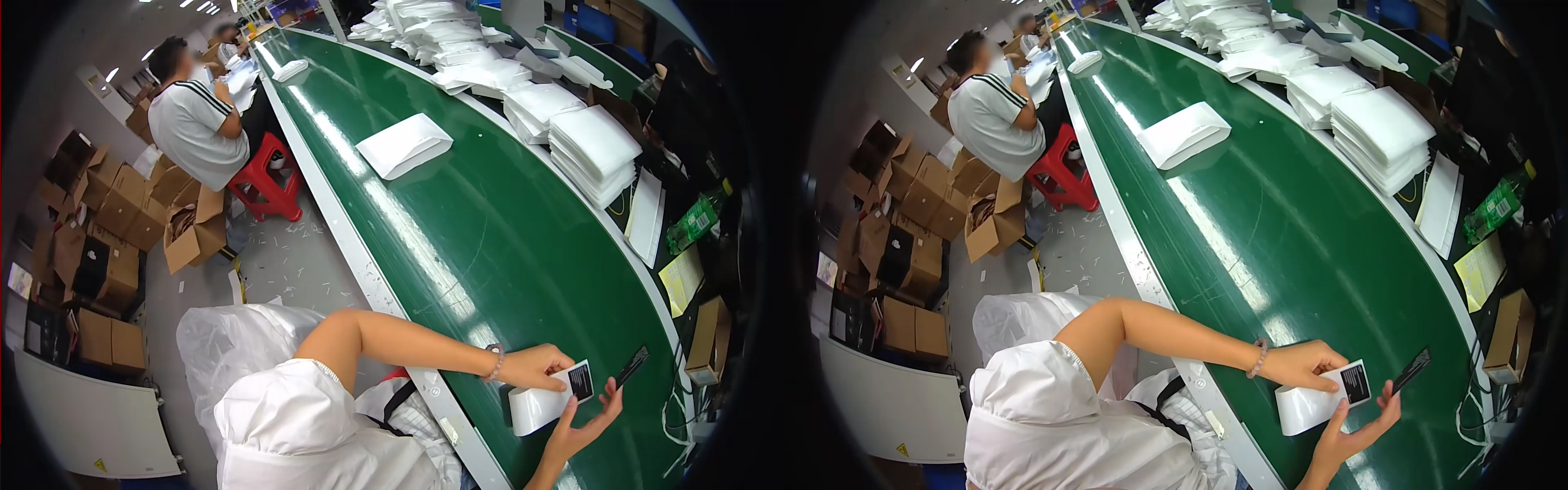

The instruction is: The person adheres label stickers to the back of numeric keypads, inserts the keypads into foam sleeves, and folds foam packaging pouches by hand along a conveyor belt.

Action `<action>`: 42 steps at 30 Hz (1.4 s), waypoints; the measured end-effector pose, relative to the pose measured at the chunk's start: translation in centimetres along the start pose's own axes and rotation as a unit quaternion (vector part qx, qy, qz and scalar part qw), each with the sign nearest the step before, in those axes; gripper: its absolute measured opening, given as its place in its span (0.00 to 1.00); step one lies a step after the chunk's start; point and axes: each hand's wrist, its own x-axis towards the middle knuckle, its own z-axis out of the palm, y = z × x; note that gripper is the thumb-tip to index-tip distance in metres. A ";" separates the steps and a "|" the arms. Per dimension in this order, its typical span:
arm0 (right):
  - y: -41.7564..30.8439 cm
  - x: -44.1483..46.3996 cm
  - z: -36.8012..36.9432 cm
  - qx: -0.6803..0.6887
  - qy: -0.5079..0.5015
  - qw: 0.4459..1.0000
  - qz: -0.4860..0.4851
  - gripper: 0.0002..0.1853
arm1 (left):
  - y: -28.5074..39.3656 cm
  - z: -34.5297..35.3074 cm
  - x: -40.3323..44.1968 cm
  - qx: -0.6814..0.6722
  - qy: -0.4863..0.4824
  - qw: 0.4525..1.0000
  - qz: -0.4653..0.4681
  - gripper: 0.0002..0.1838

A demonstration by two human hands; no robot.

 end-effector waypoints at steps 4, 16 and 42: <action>0.2 -0.7 -0.2 -0.046 -0.067 0.993 -0.080 0.32 | 0.3 0.3 -0.5 0.003 -0.019 1.000 -0.012 0.04; 0.4 -0.4 -0.2 0.011 -0.069 0.997 -0.026 0.32 | 0.8 -0.1 -0.4 0.073 -0.020 0.997 0.017 0.05; 0.9 -0.2 -0.3 0.038 -0.086 0.991 -0.096 0.33 | -0.6 0.1 -0.5 0.276 -0.023 0.946 0.168 0.09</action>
